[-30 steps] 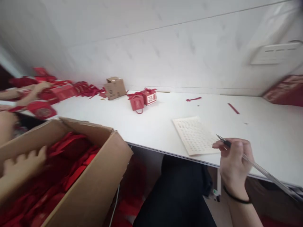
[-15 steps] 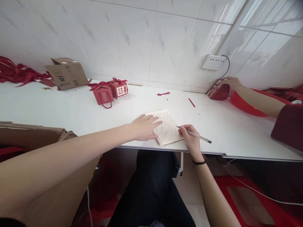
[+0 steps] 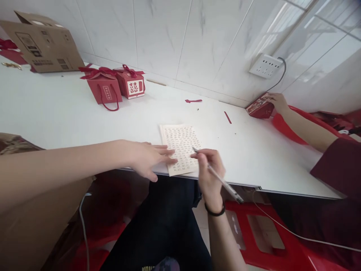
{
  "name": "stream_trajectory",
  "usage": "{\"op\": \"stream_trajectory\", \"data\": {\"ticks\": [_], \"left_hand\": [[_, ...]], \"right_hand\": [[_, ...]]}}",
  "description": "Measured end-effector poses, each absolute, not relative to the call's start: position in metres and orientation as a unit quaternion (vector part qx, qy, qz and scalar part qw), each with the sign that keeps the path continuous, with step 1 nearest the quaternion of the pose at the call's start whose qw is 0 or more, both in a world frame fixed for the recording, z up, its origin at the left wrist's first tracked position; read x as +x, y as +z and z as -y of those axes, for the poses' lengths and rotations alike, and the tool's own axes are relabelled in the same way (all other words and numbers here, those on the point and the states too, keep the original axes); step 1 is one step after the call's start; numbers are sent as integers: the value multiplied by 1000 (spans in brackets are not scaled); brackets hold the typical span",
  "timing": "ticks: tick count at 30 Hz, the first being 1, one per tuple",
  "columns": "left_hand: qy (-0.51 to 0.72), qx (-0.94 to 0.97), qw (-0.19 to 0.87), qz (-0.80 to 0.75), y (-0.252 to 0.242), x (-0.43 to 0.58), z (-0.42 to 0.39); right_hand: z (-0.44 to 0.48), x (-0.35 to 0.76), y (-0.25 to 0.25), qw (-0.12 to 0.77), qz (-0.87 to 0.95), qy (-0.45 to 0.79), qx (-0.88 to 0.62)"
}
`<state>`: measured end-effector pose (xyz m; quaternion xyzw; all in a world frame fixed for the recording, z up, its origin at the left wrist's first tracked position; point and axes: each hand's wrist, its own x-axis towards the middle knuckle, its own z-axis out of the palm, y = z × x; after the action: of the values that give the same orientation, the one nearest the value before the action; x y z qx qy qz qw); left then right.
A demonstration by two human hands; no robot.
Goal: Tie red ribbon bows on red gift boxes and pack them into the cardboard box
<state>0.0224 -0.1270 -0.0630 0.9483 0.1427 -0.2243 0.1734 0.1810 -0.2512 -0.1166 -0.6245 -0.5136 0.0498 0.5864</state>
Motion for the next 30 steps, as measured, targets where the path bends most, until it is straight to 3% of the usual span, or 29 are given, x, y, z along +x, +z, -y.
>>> {"op": "stream_trajectory", "data": {"ticks": [4,12,30], "left_hand": [[-224,947,177,-147,-64,24,127],[-226,945,175,-157,-63,24,128],[-241,946,156,-152,-60,25,130]], "right_hand": [[242,180,-125,545,535,166,-624],[261,225,-134,514,448,107,-723],[256,207,-129,481,470,113,-731]]}}
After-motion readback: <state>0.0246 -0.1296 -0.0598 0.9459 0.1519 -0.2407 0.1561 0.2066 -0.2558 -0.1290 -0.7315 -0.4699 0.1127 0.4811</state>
